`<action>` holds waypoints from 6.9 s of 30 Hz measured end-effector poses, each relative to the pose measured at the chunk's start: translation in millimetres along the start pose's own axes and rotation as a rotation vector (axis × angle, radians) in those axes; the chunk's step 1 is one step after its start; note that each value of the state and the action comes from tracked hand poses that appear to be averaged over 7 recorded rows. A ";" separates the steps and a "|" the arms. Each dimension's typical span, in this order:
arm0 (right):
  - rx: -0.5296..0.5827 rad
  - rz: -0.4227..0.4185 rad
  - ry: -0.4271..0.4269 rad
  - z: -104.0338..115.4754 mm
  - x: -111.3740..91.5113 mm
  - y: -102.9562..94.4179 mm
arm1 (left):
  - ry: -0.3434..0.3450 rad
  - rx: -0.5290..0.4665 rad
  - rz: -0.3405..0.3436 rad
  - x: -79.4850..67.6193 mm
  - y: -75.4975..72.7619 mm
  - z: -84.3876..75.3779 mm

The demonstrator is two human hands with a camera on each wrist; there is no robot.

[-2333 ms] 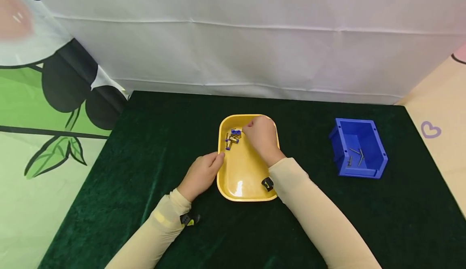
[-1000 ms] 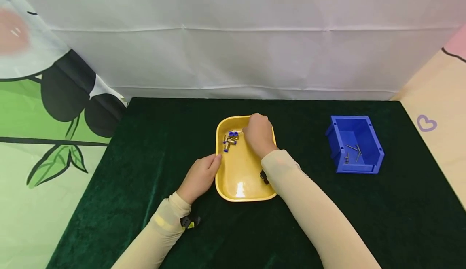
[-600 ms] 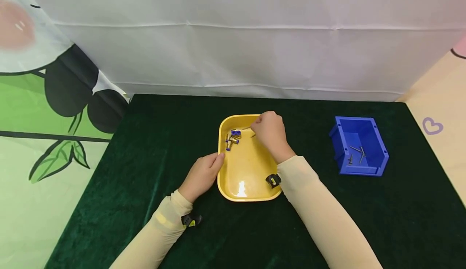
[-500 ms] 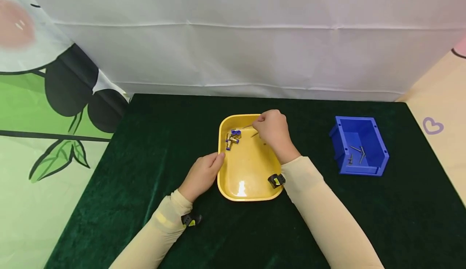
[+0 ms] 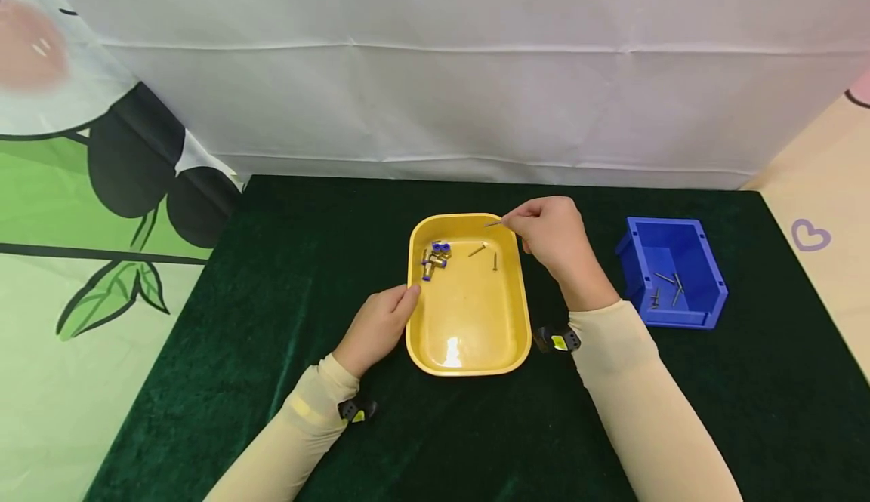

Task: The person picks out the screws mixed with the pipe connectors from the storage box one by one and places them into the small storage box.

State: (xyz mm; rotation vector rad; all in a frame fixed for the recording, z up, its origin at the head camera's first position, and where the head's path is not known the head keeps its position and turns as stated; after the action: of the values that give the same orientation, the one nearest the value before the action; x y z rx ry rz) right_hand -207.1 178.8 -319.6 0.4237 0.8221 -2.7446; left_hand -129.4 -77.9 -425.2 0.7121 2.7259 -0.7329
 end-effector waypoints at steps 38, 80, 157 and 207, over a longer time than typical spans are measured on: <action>0.087 -0.399 0.407 -128.0 -81.3 -115.2 | -0.006 -0.019 -0.020 -2.6 -5.6 6.0; -0.083 -0.117 -0.159 33.6 17.4 14.4 | -0.013 -0.028 -0.056 14.4 -8.9 -9.1; -0.854 0.004 -0.014 14.5 70.8 68.3 | 0.026 -0.042 -0.037 15.5 -11.7 -19.4; -0.810 0.078 -0.179 11.2 79.4 59.4 | 0.012 -0.045 -0.027 15.4 -11.6 -22.4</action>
State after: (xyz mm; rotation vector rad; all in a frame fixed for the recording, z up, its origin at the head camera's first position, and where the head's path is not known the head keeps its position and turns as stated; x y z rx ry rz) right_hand -264.5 112.5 -367.1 0.0369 1.6828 -2.0847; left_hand -150.6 -68.9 -406.6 0.6730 2.7582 -0.6727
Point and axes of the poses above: each hand's wrist, its own x-axis towards the middle knuckle, its own y-axis out of the palm, z = x × y, the point moved 2 cm from there along x, towards the middle knuckle, and after that the axes turned 11 degrees about z, right-handed, at the moved point
